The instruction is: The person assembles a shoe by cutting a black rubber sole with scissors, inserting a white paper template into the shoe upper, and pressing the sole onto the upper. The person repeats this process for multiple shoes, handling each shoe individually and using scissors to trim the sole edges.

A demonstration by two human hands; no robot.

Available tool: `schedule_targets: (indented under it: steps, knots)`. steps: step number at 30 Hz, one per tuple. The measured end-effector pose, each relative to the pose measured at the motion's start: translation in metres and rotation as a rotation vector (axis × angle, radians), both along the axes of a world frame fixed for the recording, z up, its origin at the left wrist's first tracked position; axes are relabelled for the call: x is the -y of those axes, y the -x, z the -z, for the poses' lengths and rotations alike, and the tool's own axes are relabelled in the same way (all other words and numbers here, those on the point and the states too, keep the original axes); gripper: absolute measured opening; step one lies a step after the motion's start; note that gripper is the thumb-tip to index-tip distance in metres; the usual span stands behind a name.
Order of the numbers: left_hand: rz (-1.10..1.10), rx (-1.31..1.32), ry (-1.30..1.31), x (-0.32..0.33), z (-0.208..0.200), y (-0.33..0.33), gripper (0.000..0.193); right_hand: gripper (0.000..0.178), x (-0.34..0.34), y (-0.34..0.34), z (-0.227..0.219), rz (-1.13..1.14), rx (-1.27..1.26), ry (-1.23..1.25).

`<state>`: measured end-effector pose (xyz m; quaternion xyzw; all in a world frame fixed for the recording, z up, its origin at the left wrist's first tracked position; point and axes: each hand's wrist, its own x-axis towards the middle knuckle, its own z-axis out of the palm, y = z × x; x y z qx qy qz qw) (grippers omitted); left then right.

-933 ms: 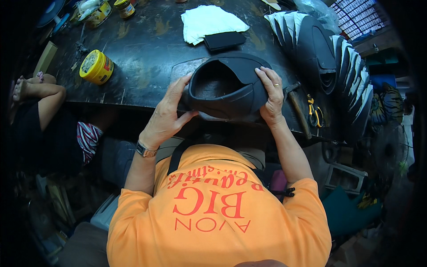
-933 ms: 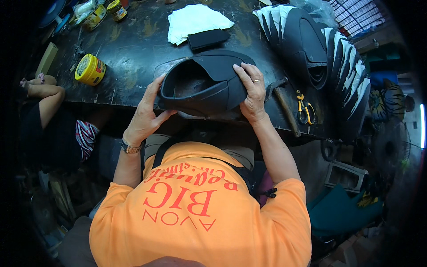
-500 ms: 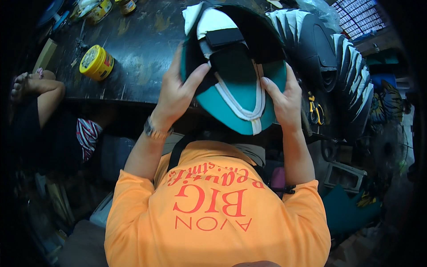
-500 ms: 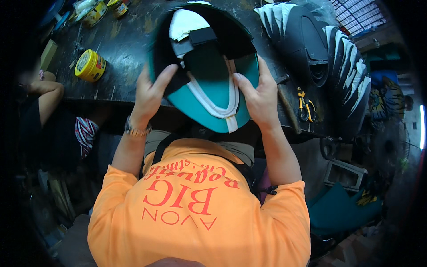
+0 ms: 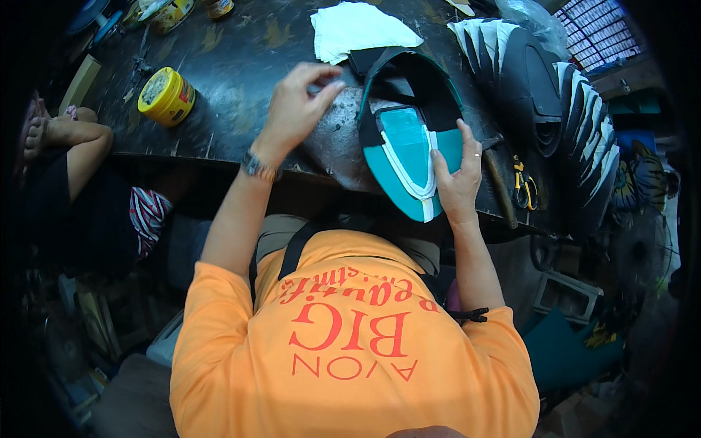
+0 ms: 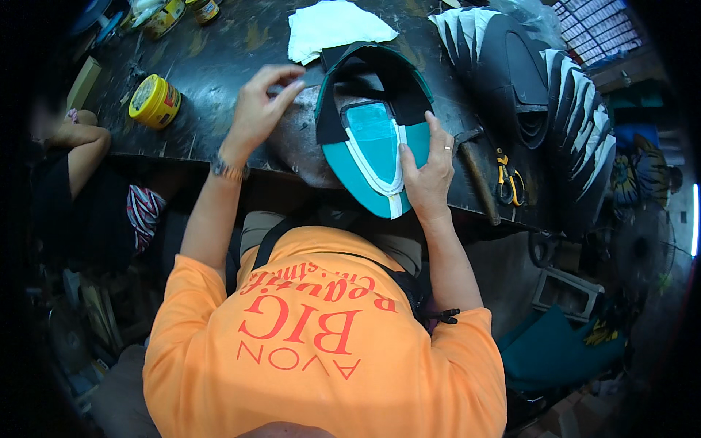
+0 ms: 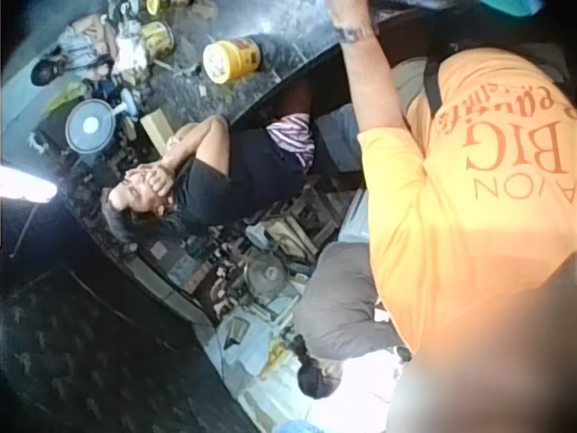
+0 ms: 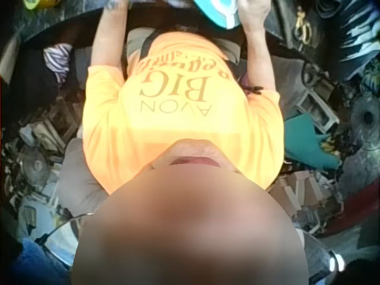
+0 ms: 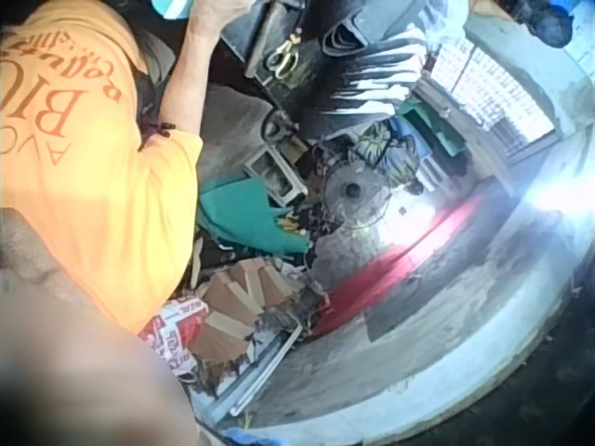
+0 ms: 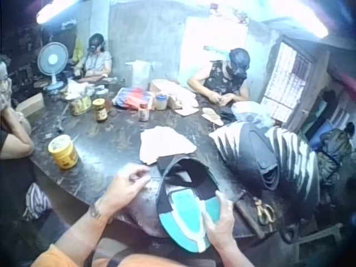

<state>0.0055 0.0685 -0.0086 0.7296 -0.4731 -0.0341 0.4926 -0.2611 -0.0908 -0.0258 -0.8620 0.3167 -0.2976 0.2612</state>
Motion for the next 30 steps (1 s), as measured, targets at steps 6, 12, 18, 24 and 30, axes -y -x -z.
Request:
schedule_targets:
  steps: [6, 12, 18, 24, 30]
  knots:
    - [-0.033, 0.648, -0.129, 0.065, 0.022, -0.050, 0.037, 0.049, -0.002, 0.002, 0.012, 0.001, 0.047, 0.087]
    - [-0.177, 0.223, -0.221, 0.081, 0.033, -0.075, 0.026, 0.047, -0.002, 0.002, 0.014, 0.015, 0.004, 0.120]
    - [-0.281, -0.143, 0.168, 0.035, 0.036, -0.078, 0.030, 0.045, -0.001, 0.003, 0.010, 0.019, -0.117, 0.127]
    - [-0.181, -0.413, 0.402, 0.018, 0.039, -0.056, 0.028, 0.043, 0.009, 0.001, -0.023, -0.056, -0.430, 0.292]
    - [-0.124, -0.426, 0.423, 0.014, 0.036, -0.029, 0.024, 0.028, 0.018, -0.022, -0.077, -0.182, -0.205, 0.360]
